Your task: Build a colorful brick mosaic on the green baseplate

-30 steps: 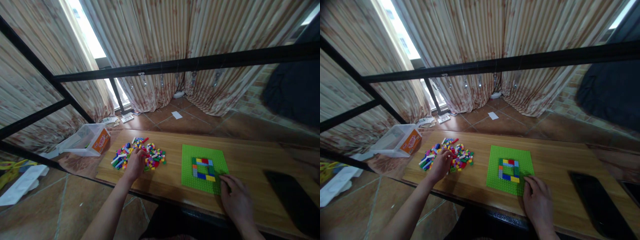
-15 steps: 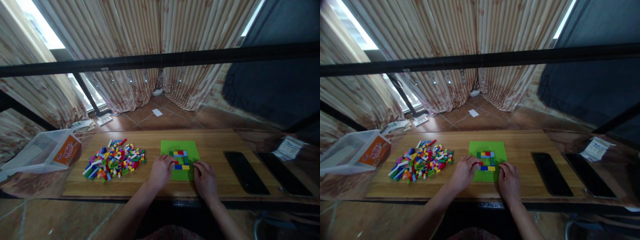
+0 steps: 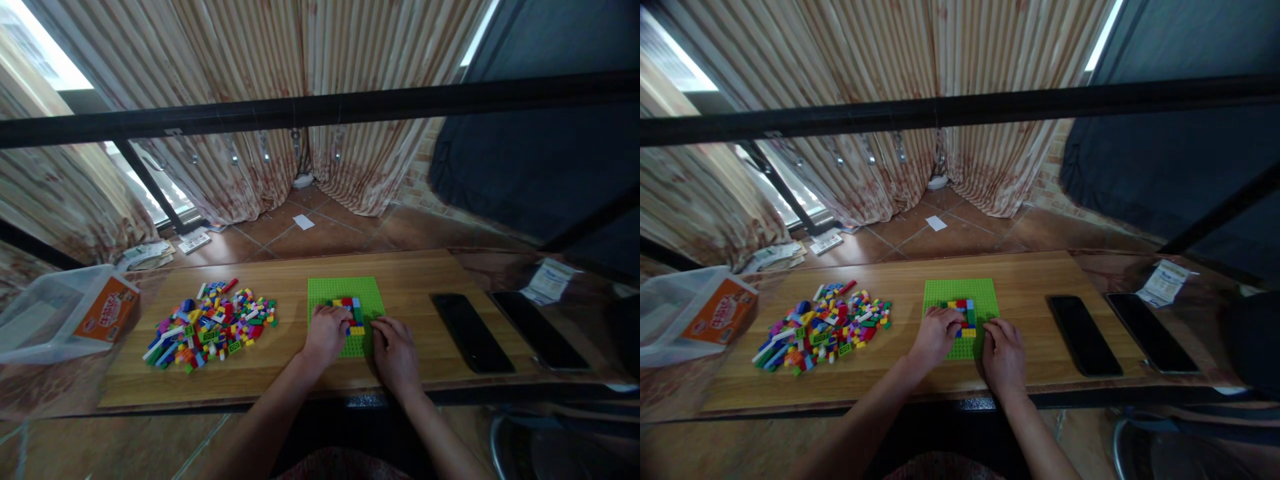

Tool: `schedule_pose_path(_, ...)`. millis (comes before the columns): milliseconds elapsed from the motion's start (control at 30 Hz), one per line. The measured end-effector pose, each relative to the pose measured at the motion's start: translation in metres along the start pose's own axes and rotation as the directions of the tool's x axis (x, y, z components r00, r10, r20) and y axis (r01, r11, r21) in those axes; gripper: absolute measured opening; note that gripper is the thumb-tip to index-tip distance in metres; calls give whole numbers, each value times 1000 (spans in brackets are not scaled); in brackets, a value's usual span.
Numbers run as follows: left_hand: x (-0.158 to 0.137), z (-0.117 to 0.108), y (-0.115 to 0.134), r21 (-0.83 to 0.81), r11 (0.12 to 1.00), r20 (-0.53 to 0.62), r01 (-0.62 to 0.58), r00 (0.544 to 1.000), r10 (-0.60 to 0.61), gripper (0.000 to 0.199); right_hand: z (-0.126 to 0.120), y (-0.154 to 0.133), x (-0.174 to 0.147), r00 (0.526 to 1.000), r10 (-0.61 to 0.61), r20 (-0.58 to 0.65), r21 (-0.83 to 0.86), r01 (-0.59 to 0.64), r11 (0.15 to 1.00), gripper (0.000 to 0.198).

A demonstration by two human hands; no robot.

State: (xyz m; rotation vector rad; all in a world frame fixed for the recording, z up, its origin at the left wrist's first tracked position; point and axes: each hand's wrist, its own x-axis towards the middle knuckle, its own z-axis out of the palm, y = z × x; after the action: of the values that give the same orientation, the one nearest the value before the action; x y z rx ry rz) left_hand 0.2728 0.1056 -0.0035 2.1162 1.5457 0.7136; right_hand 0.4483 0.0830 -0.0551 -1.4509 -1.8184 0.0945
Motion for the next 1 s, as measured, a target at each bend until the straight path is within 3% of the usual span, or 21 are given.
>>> schedule_pose_path(200,-2,-1,1,-74,994,13,79,997,-78,21,-1,-1,0,1000,-4,3,0,4,1000,25)
schedule_pose_path(500,-9,-1,-2,-49,999,-6,-4,1000,3,28,-1,-1,0,1000,8,-5,17,-7,1000,26)
schedule_pose_path(633,-13,-7,-2,8,999,-24,-42,999,42,29,-3,-4,-1,999,-44,-16,-2,44,999,29)
schedule_pose_path(833,-32,-7,-3,64,994,-125,-88,988,96,35,-10,-18,0,974,-182,133,-124,199,972,36)
schedule_pose_path(1000,-55,4,-2,223,975,-159,-29,985,65,33,-13,-25,2,948,-220,231,-146,257,955,37)
